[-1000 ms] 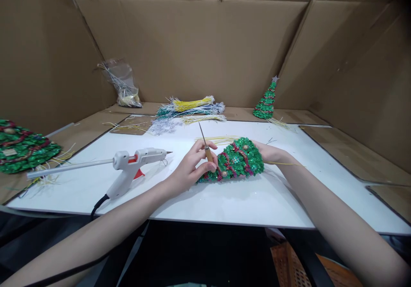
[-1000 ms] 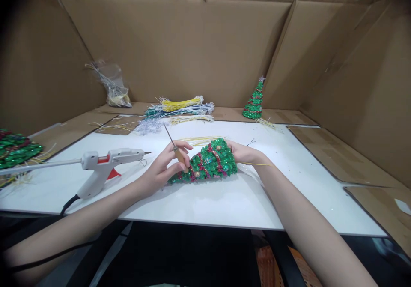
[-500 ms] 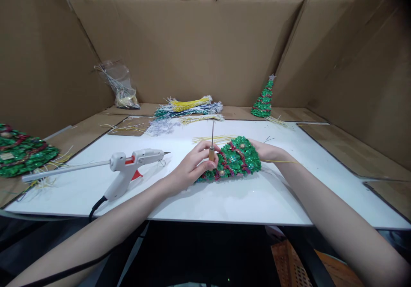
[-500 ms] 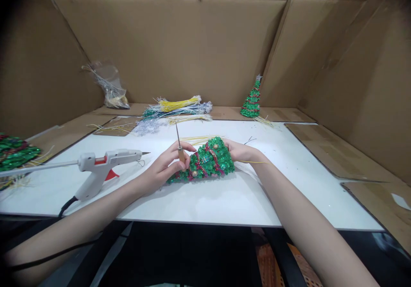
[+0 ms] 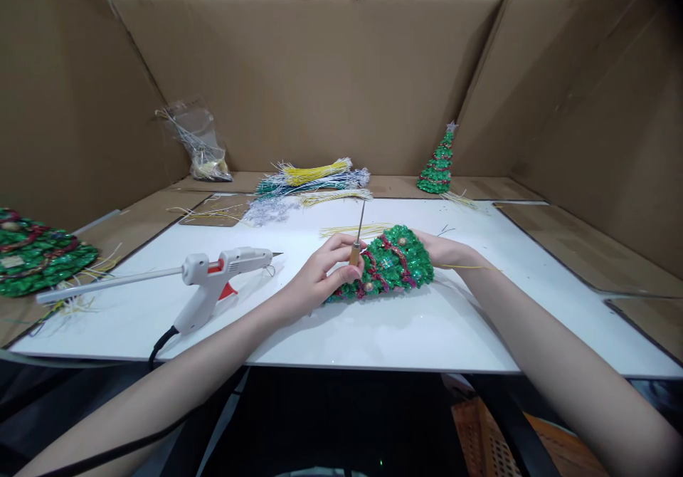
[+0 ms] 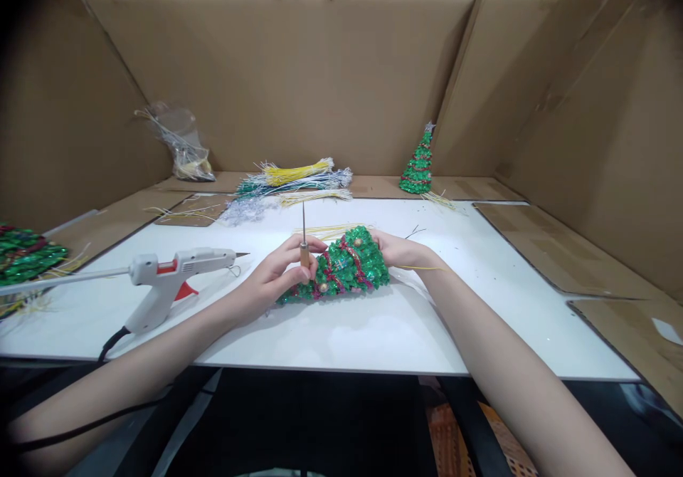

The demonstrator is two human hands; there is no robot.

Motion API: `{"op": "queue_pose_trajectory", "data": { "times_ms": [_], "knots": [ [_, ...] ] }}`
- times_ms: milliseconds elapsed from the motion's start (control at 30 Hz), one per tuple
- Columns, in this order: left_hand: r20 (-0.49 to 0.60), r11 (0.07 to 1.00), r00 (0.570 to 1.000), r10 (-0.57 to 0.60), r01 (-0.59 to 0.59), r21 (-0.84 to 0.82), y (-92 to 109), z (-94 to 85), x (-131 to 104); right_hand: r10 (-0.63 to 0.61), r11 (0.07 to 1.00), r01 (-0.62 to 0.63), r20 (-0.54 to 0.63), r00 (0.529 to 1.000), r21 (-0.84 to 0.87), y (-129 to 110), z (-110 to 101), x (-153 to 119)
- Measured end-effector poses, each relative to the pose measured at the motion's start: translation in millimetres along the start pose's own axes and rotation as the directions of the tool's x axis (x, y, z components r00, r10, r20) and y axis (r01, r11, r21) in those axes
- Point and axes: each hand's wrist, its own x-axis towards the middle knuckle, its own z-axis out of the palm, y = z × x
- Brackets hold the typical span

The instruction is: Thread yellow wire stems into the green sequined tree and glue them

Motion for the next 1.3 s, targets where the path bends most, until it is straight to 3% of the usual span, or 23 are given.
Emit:
{"op": "queue_pose_trajectory", "data": {
  "times_ms": [600, 967, 1300],
  "knots": [
    [-0.065, 0.990, 0.997, -0.037, 0.027, -0.138, -3.5, 4.5, -1.5, -0.001, 1.000, -0.001, 0.061, 0.998, 0.028, -4.8, -0.9, -0.6],
    [-0.210, 0.994, 0.973, -0.098, 0.083, -0.076, -5.0, 4.4, -1.9, -0.007, 1.000, 0.007, 0.049, 0.999, 0.000, -5.8, -0.5, -0.1],
    [-0.149, 0.968, 0.970, -0.191, 0.161, -0.191, -1.9, 6.5, -4.6, 0.023, 0.999, -0.024, 0.050, 0.998, 0.022, -6.9, 0.2, -1.8]
  ]
}}
